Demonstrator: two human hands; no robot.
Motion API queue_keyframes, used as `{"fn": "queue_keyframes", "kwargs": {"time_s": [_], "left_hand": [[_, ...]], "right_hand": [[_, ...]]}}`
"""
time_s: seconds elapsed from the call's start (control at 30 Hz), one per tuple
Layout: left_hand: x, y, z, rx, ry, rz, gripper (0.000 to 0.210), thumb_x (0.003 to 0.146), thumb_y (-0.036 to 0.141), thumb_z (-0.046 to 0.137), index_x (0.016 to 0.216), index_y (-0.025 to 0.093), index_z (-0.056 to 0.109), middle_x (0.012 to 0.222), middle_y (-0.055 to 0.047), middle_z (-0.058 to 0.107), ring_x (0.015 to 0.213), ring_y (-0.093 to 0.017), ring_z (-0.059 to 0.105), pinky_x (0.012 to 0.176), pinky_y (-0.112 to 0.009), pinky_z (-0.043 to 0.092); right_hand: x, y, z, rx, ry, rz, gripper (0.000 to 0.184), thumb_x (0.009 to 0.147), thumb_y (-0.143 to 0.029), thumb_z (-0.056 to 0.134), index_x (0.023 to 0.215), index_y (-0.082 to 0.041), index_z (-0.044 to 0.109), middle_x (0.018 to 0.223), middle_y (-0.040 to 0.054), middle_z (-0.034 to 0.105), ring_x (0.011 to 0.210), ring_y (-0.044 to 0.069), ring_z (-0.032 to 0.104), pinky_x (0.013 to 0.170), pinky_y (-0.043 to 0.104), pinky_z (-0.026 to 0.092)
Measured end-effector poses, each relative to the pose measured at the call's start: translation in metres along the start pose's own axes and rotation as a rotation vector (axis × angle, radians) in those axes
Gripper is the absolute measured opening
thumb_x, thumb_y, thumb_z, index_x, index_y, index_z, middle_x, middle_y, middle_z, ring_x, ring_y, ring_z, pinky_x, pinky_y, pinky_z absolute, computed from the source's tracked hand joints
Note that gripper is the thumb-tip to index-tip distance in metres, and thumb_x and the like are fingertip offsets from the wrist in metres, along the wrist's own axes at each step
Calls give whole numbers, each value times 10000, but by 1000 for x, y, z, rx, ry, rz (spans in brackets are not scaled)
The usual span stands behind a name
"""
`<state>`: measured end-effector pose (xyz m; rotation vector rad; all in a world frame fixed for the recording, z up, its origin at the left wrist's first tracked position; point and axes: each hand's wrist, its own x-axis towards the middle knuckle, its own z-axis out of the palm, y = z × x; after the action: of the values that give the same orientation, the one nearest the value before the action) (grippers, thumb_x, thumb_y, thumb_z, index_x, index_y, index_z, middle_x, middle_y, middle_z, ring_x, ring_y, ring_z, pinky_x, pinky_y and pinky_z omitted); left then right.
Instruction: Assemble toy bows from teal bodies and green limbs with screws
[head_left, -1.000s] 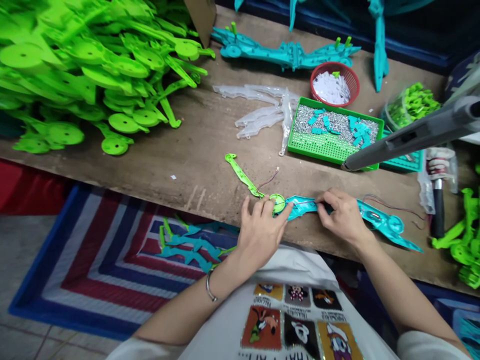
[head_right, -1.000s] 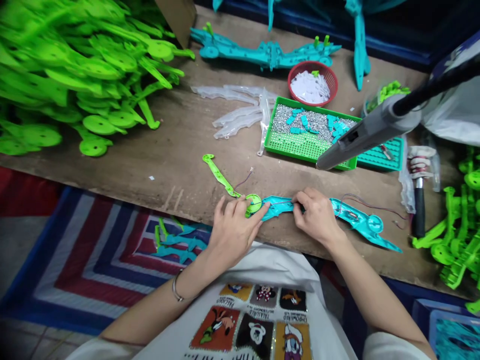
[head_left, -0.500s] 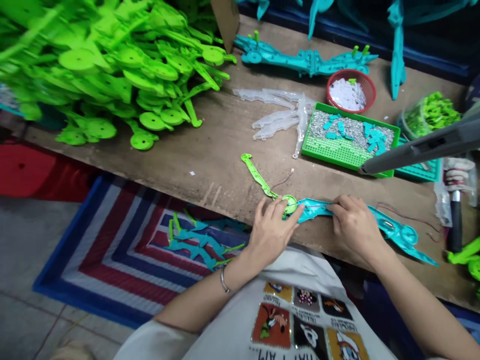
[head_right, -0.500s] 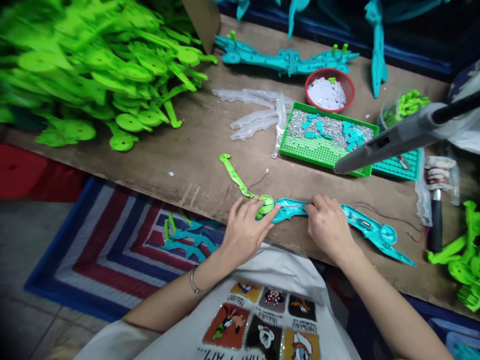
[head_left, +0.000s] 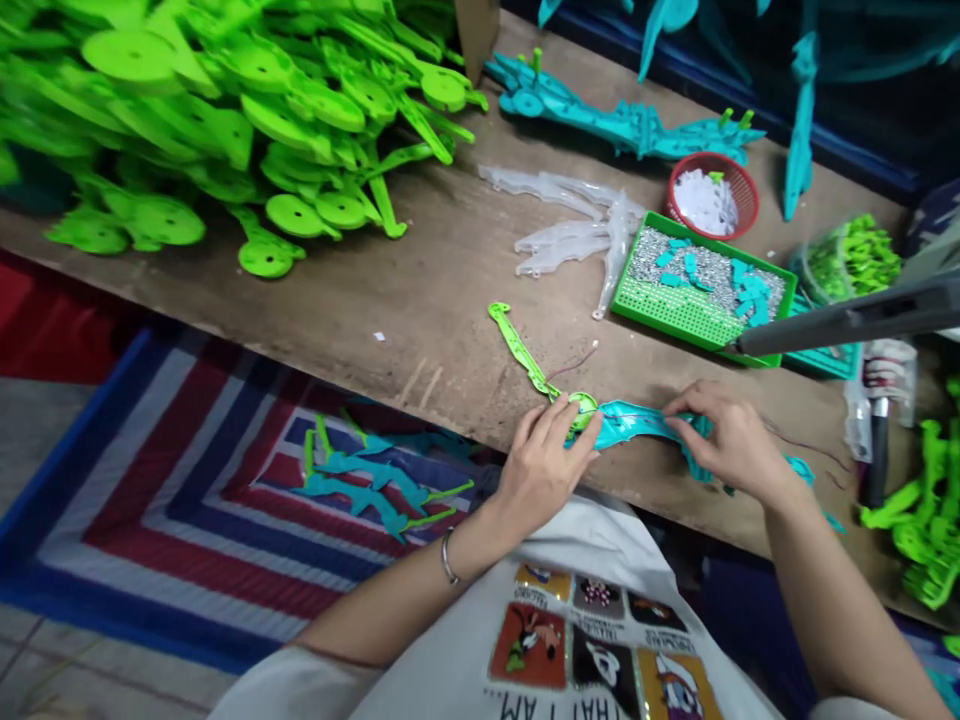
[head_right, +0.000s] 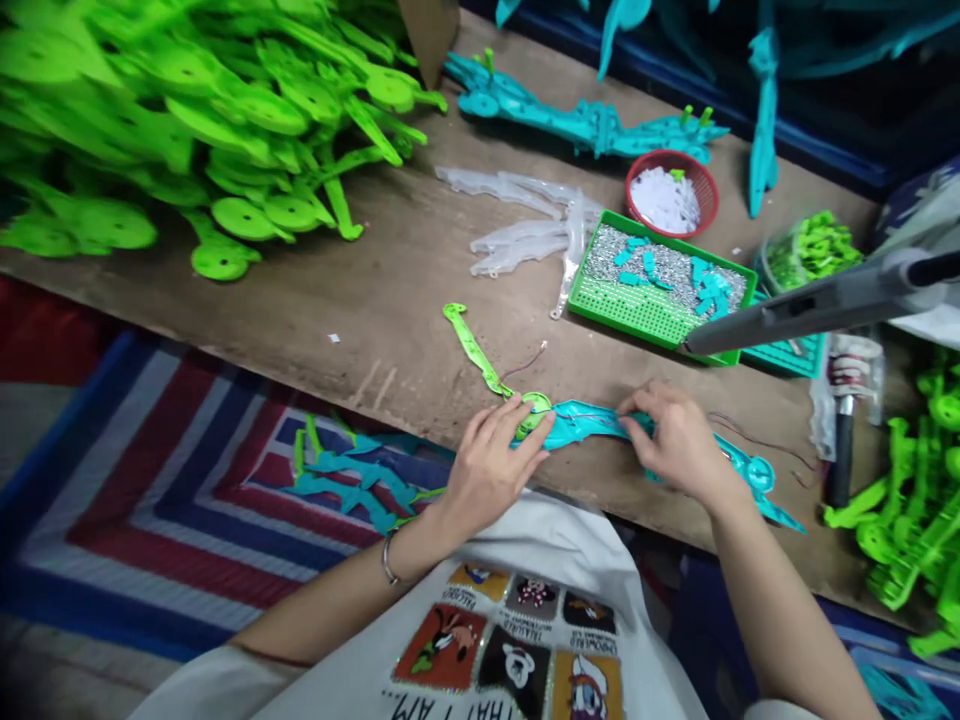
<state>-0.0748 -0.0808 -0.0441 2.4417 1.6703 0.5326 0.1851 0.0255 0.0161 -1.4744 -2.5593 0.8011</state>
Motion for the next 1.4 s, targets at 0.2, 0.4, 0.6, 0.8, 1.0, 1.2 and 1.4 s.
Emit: {"fn": "queue_keyframes", "kwargs": {"time_s": [0.2,0.4,0.6,0.8,1.0,1.2,1.4], "left_hand": [[1,0,0,12,-26,4,435,1005,332,566,1424,217,579,1405,-163,608,1400,-314,497,1112,-468,401],[2,0,-2,20,-26,0,441,990,323,592,1420,227,590,1386,-166,619,1377,-313,519,1102,-460,402],[3,-1,-2,26,-20,12,438,988,331,598,1415,232,596,1370,-164,631,1363,-318,533,1075,-461,411],[3,1,0,22,-1,13,421,993,339,590,1396,217,607,1369,-161,631,1361,-321,535,1067,-463,423],[-2,1,4,-26,7,2,463,1002,350,569,1438,194,559,1413,-170,601,1404,-332,495,1091,-480,442],[-2,1,0,-105,28,7,511,1016,370,534,1466,130,501,1421,-205,583,1414,-330,490,1107,-476,475],[0,-33,-18,-196,188,39,345,1001,300,563,1299,133,616,1312,-174,658,1256,-282,605,1018,-442,537]], "right_hand": [[-13,3,28,118,140,13,97,943,-290,620,934,-214,679,981,77,608,990,242,592,908,407,463],[-11,8,37,38,145,55,102,962,-253,565,915,-202,639,1045,89,611,987,248,556,906,420,438],[-10,-3,45,-90,223,136,108,921,-247,592,842,-193,643,987,89,640,949,259,545,846,403,421],[-8,-5,31,-262,140,136,136,904,-256,612,794,-201,670,920,97,671,889,287,559,782,423,425],[30,-27,-2,-119,139,-213,157,912,-247,650,1062,-200,644,1160,133,679,1084,313,617,923,471,495],[113,-54,7,134,-114,-617,221,979,-220,570,1178,-226,665,1161,92,729,1120,248,657,981,421,502],[152,-72,18,233,-258,-626,148,945,-174,577,995,-190,715,949,72,747,883,191,698,816,307,525]]}}
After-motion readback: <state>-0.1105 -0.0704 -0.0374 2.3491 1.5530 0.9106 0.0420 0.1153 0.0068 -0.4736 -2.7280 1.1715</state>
